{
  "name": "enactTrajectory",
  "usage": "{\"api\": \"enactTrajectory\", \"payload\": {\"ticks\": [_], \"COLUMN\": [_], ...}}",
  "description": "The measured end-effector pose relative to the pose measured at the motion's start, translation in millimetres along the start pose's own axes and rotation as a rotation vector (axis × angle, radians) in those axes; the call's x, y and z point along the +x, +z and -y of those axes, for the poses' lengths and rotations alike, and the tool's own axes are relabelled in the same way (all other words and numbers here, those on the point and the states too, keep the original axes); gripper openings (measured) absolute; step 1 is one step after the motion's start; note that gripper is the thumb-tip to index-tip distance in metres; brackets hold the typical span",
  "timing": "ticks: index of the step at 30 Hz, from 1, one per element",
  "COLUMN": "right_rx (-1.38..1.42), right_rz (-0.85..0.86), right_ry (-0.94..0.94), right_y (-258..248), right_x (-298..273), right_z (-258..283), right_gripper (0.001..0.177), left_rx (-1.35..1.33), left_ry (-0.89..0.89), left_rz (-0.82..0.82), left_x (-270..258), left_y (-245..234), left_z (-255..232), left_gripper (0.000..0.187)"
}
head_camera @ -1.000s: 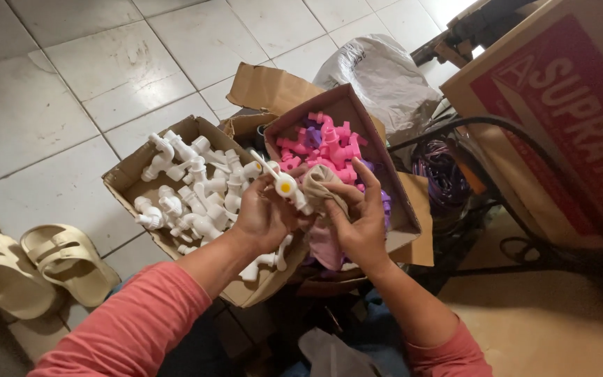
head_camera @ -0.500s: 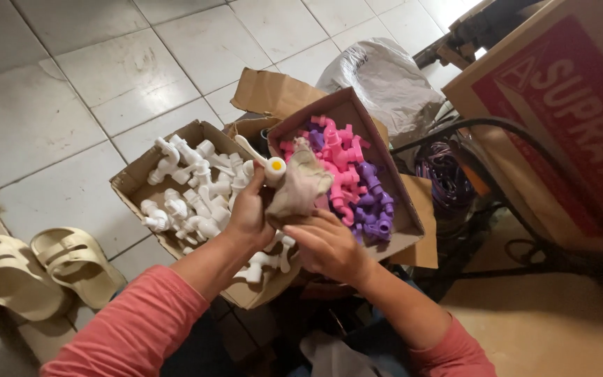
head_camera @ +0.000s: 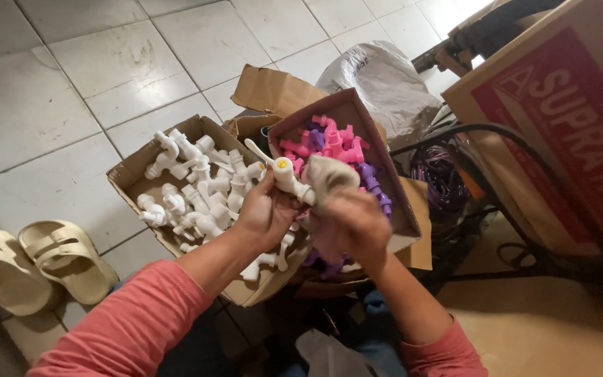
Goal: Sorting and cleaning small plastic faucet components by hand and placing them into boxes.
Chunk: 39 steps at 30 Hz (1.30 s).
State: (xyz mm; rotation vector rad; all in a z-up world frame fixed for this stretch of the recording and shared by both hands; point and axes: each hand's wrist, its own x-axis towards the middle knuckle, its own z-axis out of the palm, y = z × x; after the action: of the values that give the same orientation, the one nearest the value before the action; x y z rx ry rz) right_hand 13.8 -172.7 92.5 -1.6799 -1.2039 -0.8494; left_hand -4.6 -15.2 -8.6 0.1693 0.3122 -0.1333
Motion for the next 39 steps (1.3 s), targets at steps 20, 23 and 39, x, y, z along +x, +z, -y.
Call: {"api": "enactTrajectory", "payload": {"ticks": [20,23,39], "right_rx": [-0.004,-0.137,0.077], "right_rz": [0.083,-0.05,-0.048], "right_ry": [0.51,0.191,0.065], "right_y": [-14,-25,-15], "right_x": [5,16,19], "right_z": [-16,-4,10], "right_gripper": [0.047,0.035,0.033], "left_rx": [0.643,0.795,1.195], "left_ry": [-0.02,0.029,0.208], "left_rz": [-0.077,-0.094,-0.121], "left_x": [-26,-28,-42], "left_y": [39,41,44], "left_z": [9,1,-8], "left_gripper": [0.06,0.059,0.056]}}
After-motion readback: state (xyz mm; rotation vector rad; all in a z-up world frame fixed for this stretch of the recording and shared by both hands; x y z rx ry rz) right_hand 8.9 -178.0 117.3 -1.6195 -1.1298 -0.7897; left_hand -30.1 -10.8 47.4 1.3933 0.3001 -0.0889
